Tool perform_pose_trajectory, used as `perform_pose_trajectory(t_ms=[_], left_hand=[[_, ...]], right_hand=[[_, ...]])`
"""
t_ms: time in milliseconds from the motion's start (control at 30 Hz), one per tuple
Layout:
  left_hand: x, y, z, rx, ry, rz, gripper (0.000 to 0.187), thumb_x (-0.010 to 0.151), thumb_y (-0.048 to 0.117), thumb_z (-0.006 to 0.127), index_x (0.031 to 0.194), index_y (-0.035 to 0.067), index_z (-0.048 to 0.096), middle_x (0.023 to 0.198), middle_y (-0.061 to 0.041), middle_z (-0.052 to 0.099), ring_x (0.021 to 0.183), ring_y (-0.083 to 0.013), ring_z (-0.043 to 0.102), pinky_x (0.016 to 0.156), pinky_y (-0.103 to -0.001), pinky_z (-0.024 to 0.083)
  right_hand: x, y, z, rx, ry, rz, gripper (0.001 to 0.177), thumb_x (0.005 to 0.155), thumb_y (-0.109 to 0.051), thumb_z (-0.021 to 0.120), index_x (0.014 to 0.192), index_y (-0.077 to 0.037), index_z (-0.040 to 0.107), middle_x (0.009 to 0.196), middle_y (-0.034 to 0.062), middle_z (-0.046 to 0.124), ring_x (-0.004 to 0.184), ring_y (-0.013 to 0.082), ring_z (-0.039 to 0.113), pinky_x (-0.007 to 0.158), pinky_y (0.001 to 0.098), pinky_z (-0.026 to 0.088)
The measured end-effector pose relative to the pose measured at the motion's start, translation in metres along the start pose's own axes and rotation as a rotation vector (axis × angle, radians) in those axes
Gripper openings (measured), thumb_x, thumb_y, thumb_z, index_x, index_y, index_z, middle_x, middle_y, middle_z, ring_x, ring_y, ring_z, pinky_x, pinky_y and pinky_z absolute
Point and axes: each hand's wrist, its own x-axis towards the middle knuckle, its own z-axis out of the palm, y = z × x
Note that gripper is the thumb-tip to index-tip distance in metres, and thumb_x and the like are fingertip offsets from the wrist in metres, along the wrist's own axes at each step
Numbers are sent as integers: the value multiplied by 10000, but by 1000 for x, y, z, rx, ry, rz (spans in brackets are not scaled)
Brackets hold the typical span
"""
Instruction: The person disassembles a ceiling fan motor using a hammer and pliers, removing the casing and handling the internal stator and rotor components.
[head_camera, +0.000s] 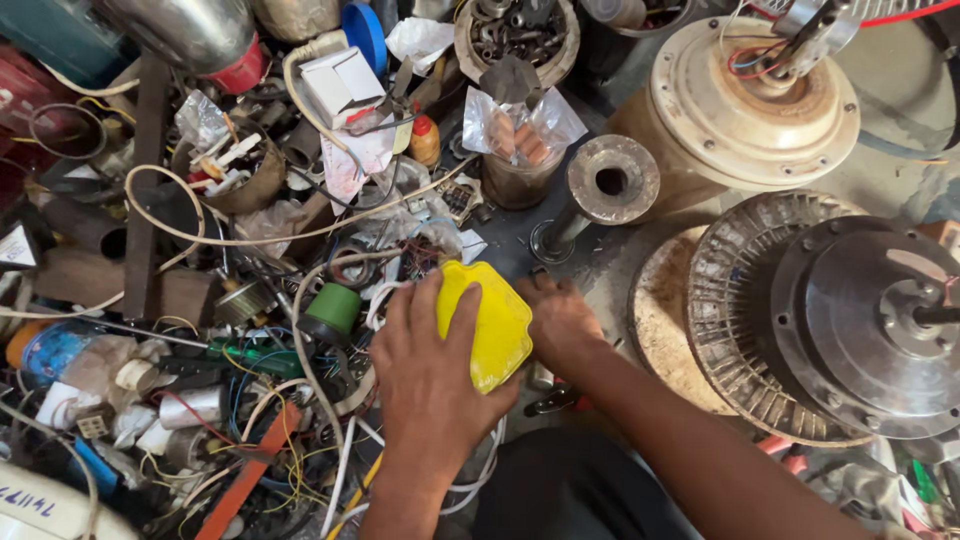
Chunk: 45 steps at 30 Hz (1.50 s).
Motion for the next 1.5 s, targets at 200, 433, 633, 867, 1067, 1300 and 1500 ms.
perform_pose_trajectory(t_ms=[200, 433, 633, 867, 1067, 1300, 1500], left_hand=[[-7, 1, 7, 22, 33, 26, 950, 538, 463, 897, 1356, 131, 546, 1466, -175, 431, 1364, -443, 370, 1006, -608, 353], [4, 50, 13, 149, 212, 39, 948, 642, 586, 819, 1404, 102, 533, 1445, -216, 484, 1350, -453, 433, 1042, -676, 291], [32, 177, 31, -616, 53, 295, 557, 931, 372, 680, 1362, 37, 565, 1370, -192, 602, 1296, -387, 575, 1097, -465, 438], [98, 259, 154, -617, -32, 133, 460, 1035, 315, 575, 1350, -19, 605, 1380, -243, 604, 1293, -372, 558, 1086, -423, 417], [101, 239, 201, -1050, -184, 11, 384, 1067, 250, 501, 1274, -25, 672, 1222, -128, 740, 1144, -187, 661, 1030, -324, 483], [104, 257, 199, -998, -243, 0, 350, 1070, 212, 495, 1289, 10, 679, 1192, -91, 752, 1093, -131, 655, 989, -293, 502], [105, 258, 202, -975, -207, 10, 339, 1084, 205, 497, 1289, 2, 676, 1200, -93, 748, 1125, -132, 650, 1022, -287, 481]], right_hand=[[-3, 11, 13, 284, 178, 103, 360, 783, -245, 746, 1129, -150, 712, 1209, 124, 595, 1244, 318, 508, 1018, 479, 419], [-136, 8, 12, 972, 627, 303, 234, 775, -127, 792, 965, -48, 681, 860, 131, 727, 707, 265, 740, 634, 376, 591], [-291, 34, 8, 744, 1069, 348, 212, 764, -70, 812, 959, -114, 742, 831, 46, 737, 734, 187, 758, 652, 307, 595], [-360, 210, -5, 666, 1244, 903, 189, 885, -120, 792, 1053, -43, 756, 920, 83, 773, 843, 145, 769, 736, 290, 584], [-365, 225, 31, 947, 1108, 800, 125, 841, -63, 782, 944, -20, 726, 850, 51, 770, 801, 88, 732, 736, 250, 564], [-380, 238, 23, 1178, 925, 448, 112, 818, -8, 748, 913, -28, 692, 869, 31, 745, 810, 99, 728, 744, 252, 596], [-376, 235, 10, 964, 830, 490, 161, 724, -30, 817, 849, -49, 718, 834, 41, 766, 767, 144, 774, 686, 285, 609]])
